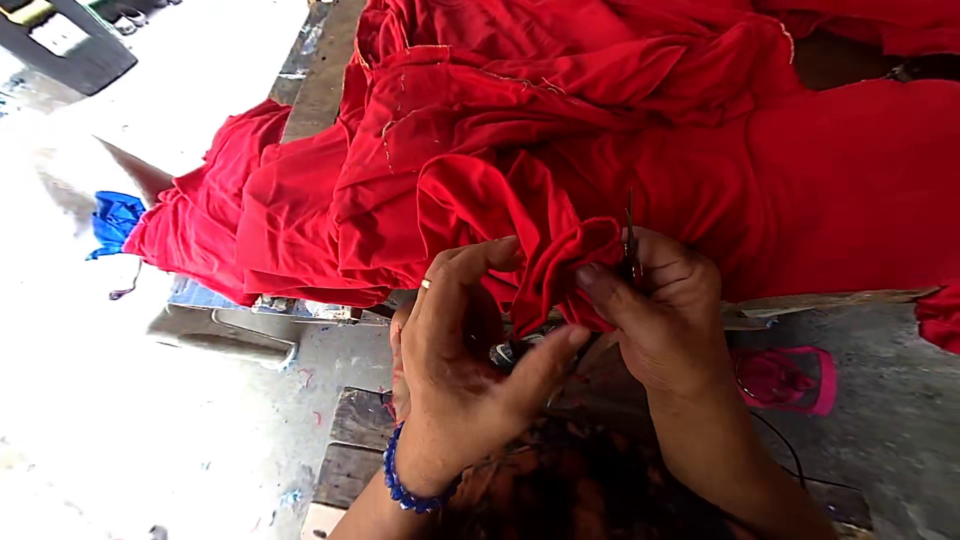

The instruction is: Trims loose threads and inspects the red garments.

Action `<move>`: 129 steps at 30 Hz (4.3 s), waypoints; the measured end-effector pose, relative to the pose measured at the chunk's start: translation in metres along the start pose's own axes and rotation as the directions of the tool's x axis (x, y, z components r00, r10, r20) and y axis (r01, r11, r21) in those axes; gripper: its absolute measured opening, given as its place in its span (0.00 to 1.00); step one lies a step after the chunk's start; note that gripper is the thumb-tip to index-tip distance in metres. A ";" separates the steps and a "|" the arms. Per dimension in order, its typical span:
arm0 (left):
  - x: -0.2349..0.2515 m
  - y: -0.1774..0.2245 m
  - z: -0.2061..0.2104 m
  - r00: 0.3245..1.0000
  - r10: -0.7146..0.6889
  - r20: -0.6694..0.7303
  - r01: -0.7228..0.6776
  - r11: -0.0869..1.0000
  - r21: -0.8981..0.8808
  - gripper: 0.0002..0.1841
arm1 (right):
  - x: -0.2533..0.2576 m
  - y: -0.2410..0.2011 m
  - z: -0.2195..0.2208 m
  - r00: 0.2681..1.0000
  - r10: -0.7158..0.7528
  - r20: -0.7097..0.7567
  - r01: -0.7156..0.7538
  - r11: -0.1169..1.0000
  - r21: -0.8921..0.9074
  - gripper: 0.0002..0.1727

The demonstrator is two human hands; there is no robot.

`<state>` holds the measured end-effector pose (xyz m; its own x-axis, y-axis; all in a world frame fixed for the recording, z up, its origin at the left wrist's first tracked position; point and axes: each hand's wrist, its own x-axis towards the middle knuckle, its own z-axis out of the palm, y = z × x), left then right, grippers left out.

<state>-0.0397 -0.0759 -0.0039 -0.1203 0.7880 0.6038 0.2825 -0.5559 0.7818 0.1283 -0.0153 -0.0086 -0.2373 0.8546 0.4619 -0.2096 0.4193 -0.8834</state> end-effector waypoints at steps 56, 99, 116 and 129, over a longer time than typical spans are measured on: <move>-0.015 -0.030 0.014 0.980 -0.089 -0.178 0.028 0.948 -0.317 0.14 | -0.019 0.000 -0.012 0.842 0.499 0.206 -0.237 -0.001 0.971 0.18; 0.000 -0.017 0.000 0.980 0.199 -0.003 -0.197 0.972 0.125 0.06 | 0.038 -0.035 0.037 0.961 -0.070 0.268 -0.070 0.874 0.481 0.06; -0.006 0.000 -0.004 0.947 -0.272 -0.169 0.126 0.803 -0.582 0.07 | -0.016 -0.022 0.025 0.924 -0.303 0.233 0.359 0.481 -0.800 0.19; -0.006 -0.023 -0.040 0.950 -0.074 -0.302 -0.006 0.966 -0.258 0.10 | -0.007 -0.011 0.008 0.960 -0.274 0.065 0.245 0.701 -0.670 0.15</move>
<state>-0.0841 -0.0783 -0.0192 -0.4230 0.7102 0.5627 0.0285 -0.6103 0.7917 0.1245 -0.0286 -0.0011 -0.2317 0.6856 0.6901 0.4300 0.7085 -0.5595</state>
